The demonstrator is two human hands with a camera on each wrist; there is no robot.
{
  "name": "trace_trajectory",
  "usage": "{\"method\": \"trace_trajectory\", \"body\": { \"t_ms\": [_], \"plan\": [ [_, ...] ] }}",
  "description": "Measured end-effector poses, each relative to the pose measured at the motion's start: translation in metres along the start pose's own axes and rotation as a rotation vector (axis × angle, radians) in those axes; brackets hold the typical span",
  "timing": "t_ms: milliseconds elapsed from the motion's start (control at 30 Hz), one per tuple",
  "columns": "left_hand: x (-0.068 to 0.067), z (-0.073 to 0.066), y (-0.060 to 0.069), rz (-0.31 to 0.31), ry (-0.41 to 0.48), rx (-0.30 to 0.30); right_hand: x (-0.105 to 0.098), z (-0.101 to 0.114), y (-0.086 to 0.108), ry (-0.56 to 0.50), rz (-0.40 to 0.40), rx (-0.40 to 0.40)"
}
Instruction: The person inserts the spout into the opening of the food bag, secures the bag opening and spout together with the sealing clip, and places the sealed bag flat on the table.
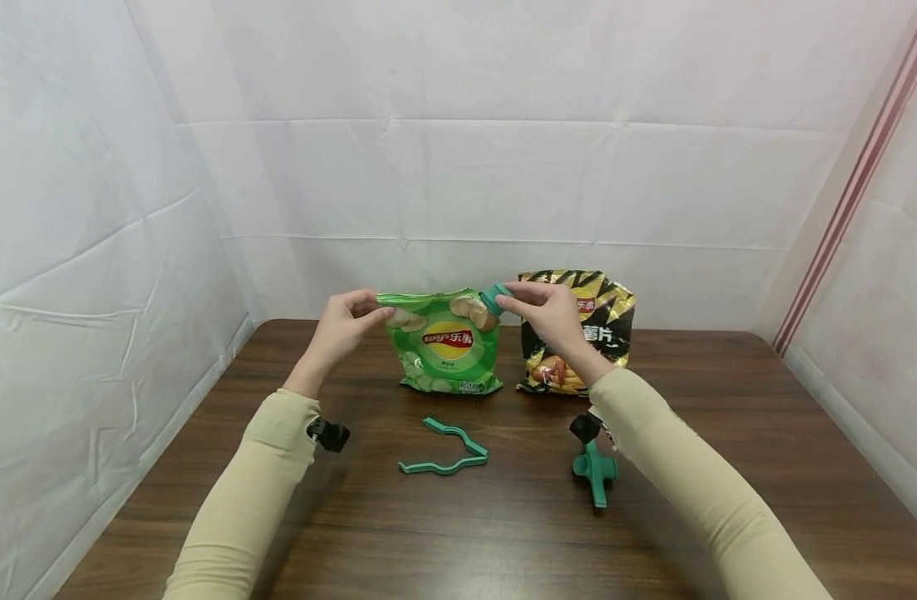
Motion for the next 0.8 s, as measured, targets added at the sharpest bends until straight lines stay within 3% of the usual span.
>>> {"method": "trace_trajectory", "body": {
  "t_ms": [367,633,800],
  "plan": [
    [0.000,-0.002,-0.001,0.014,0.001,-0.022,0.001,-0.003,0.000,-0.008,-0.011,-0.006],
    [-0.003,-0.031,0.011,0.028,-0.022,-0.020,0.004,-0.004,0.001,-0.026,-0.030,0.022],
    [-0.002,-0.020,0.007,0.022,0.007,-0.028,0.006,-0.004,0.001,-0.071,-0.025,0.037]
  ]
}}
Point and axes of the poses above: each hand's wrist, its own y-axis away from the middle knuckle, its own x-axis out of the palm, z = x × y, the point moved 6 cm from there along -y, towards the middle knuckle, and after that the axes turned 3 degrees about -y, right-handed, at the moved point
